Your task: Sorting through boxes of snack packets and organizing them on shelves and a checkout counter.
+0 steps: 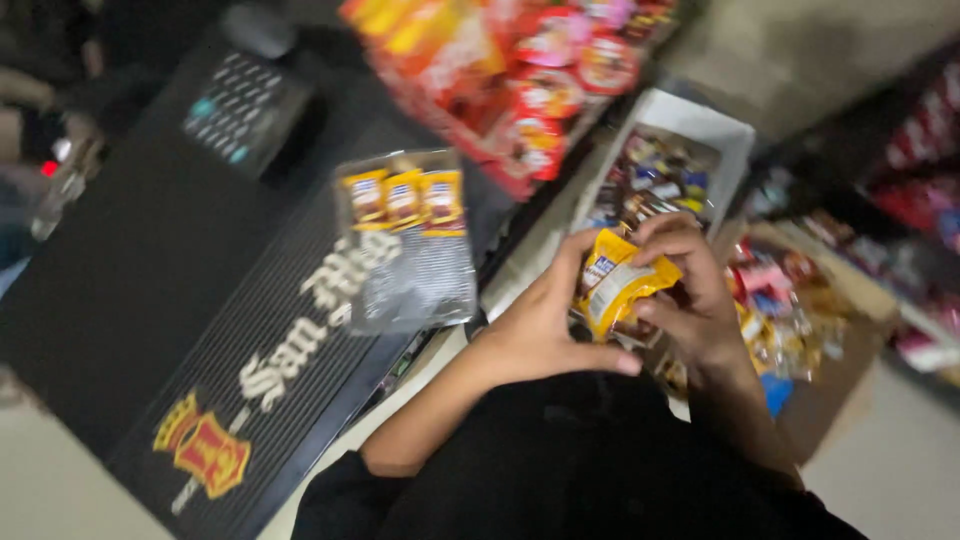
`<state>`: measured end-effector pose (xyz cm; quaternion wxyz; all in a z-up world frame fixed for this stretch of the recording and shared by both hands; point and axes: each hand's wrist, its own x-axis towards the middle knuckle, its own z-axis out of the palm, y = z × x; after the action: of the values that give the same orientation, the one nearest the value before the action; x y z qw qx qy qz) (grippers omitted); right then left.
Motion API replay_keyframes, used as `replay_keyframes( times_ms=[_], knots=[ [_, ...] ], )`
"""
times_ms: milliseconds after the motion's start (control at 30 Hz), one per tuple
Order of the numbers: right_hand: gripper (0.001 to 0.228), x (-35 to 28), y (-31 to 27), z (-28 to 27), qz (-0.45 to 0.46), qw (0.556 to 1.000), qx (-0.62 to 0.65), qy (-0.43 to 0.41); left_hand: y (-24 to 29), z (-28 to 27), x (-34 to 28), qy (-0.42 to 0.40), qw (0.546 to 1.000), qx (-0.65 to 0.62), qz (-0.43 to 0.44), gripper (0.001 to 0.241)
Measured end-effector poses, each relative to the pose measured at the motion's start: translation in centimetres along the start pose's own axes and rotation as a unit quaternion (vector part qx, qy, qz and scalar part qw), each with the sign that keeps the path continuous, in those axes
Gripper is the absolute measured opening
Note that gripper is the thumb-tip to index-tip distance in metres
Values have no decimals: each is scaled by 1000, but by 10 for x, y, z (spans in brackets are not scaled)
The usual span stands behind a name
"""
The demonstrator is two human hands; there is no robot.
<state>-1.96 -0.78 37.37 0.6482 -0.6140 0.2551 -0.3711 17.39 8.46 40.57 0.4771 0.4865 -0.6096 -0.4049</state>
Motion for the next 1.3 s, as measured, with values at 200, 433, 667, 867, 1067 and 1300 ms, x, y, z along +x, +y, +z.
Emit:
replay_keyframes(
  times_ms=[200, 433, 667, 867, 1067, 1300],
  knots=[
    [35, 54, -17, 81, -86, 990, 30, -110, -8, -60, -49, 127, 986, 11, -106, 86],
    [24, 119, -26, 136, -162, 972, -162, -52, -20, -120, -82, 355, 926, 81, -104, 59],
    [25, 150, 19, 171, -259, 752, -591, -133, -45, -129, -80, 399, 913, 51, -63, 53],
    [36, 121, 4, 171, -278, 818, -489, -122, -54, -132, -78, 408, 907, 48, -95, 43],
    [54, 125, 25, 169, -344, 754, -544, -134, -60, -129, -78, 416, 907, -21, -59, 37],
    [44, 127, 22, 172, -271, 777, -543, -164, -72, -128, -82, 430, 900, -55, -51, 37]
  ],
)
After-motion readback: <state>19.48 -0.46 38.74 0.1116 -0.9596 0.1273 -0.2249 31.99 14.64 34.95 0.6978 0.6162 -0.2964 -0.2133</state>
